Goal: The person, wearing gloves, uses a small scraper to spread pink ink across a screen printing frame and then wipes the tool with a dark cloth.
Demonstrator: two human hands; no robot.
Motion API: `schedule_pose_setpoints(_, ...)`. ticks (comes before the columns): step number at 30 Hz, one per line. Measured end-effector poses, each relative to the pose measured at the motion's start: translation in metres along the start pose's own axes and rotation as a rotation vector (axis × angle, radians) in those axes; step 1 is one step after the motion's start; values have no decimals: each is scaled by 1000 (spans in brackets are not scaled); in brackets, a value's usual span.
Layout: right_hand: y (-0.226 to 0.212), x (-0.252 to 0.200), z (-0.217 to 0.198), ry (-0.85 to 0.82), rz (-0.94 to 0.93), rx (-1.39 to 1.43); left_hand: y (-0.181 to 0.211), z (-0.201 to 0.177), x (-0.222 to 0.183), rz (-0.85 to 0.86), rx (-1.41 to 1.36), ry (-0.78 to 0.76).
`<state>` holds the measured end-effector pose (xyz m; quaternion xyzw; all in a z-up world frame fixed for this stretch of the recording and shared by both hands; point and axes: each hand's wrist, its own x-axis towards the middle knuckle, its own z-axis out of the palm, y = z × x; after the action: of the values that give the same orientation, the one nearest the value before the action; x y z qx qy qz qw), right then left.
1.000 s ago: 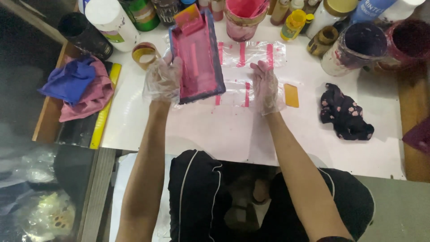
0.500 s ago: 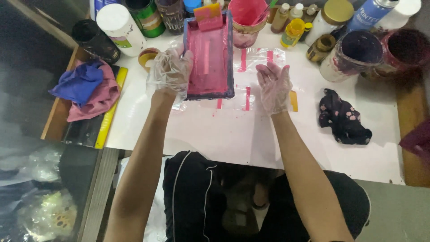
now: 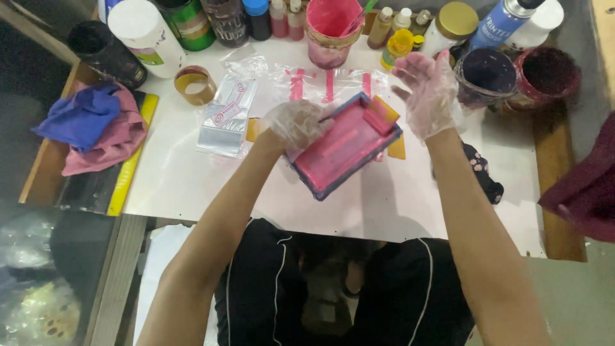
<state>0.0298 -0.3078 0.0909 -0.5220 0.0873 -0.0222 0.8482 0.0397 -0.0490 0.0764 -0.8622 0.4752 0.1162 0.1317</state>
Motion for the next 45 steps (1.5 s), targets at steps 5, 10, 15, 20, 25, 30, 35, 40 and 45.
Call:
schedule_pose_setpoints(5, 36, 6, -23, -18, 66, -60, 33, 12, 16, -137, -423, 10)
schedule_pose_setpoints(10, 51, 21, -31, 10, 73, -48, 48, 13, 12, 78, -8, -117)
schedule_pose_setpoints(15, 65, 30, -52, -2, 90, -125, 49, 36, 21, 78, -208, 46)
schedule_pose_setpoints(20, 72, 33, -64, 20, 138, -155, 40, 73, 32, 113, -169, 141)
schedule_pose_setpoints(25, 75, 36, -67, 9, 124, -183, 42, 88, 41, -14, -159, 148)
schedule_pose_setpoints(30, 79, 39, -73, -29, 124, -178, 42, 103, 53, -176, -142, 153)
schedule_pose_setpoints(35, 71, 36, -62, 76, 38, -367, 25, 119, 48, -306, -123, 159)
schedule_pose_setpoints(40, 48, 20, -46, 38, 66, -1229, 12, 120, 38, -428, -105, 173)
schedule_pose_setpoints(45, 40, 9, -22, -174, 34, -1495, 3, 99, 20, -552, -218, 237)
